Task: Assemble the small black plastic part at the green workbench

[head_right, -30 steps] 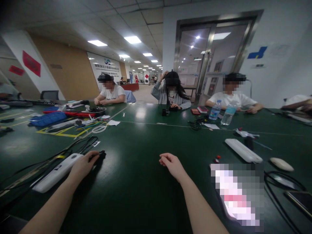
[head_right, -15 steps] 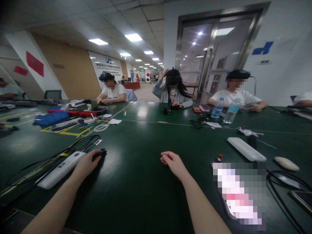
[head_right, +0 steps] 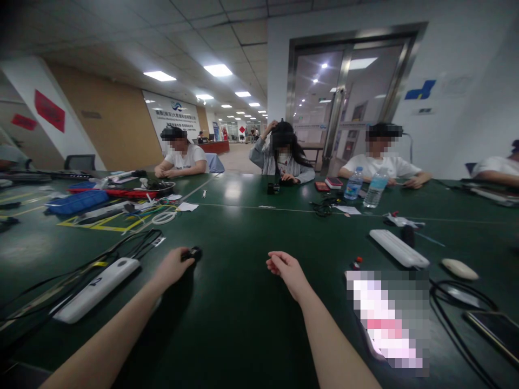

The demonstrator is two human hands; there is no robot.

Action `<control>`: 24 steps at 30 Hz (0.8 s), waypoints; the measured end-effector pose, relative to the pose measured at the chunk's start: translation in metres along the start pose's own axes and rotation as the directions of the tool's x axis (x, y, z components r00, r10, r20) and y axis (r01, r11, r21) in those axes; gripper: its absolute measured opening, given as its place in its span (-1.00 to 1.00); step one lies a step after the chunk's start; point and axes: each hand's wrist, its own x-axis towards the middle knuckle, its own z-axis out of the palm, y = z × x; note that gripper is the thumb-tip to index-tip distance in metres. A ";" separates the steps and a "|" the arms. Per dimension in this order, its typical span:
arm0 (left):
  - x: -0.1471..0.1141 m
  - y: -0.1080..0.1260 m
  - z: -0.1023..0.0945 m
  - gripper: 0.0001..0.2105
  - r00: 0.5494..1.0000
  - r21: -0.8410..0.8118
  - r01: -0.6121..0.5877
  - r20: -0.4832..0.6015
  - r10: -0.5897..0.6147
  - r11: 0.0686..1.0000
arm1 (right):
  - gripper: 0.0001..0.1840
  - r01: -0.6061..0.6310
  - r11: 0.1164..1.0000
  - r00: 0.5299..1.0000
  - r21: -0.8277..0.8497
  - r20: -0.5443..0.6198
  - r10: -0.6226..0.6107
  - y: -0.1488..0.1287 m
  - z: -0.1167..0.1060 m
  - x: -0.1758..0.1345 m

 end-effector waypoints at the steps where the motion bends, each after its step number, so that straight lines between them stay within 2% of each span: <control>1: -0.003 0.017 0.007 -0.65 0.994 -0.042 -0.098 0.052 0.100 0.994 | -0.76 0.004 1.000 1.000 0.024 -0.012 -0.003 0.001 -0.001 0.000; 4: -0.018 0.068 0.030 -0.63 0.951 -0.147 -0.255 0.140 0.276 0.956 | -0.76 0.018 0.997 0.998 0.079 -0.058 -0.013 0.002 -0.002 0.000; 7: -0.036 0.107 0.044 -0.62 0.843 -0.271 -0.425 0.228 0.486 0.864 | -0.73 0.043 0.997 0.991 0.068 -0.129 -0.034 0.005 -0.004 0.002; 9: -0.046 0.121 0.048 -0.61 0.774 -0.335 -0.483 0.268 0.573 0.809 | -0.71 0.066 0.998 0.986 0.007 -0.155 -0.064 0.006 -0.006 0.005; 11: -0.052 0.124 0.048 -0.62 0.741 -0.395 -0.493 0.276 0.612 0.775 | -0.69 0.074 0.993 0.987 -0.091 -0.139 -0.086 0.007 -0.009 0.006; 15: -0.054 0.115 0.047 -0.63 0.730 -0.496 -0.465 0.253 0.635 0.733 | -0.68 0.114 0.939 0.993 -0.324 0.024 -0.112 -0.001 -0.009 0.003; 19: -0.053 0.108 0.047 -0.65 0.703 -0.554 -0.465 0.244 0.668 0.691 | -0.69 0.242 0.788 0.965 -0.566 0.228 -0.132 -0.014 -0.001 -0.008; 21: -0.052 0.108 0.047 -0.65 0.708 -0.566 -0.452 0.244 0.663 0.690 | -0.71 0.283 0.726 0.953 -0.627 0.272 -0.136 -0.016 0.003 -0.012; 24: -0.052 0.107 0.050 -0.62 0.738 -0.577 -0.414 0.241 0.631 0.704 | -0.71 0.310 0.678 0.944 -0.667 0.302 -0.134 -0.015 0.008 -0.014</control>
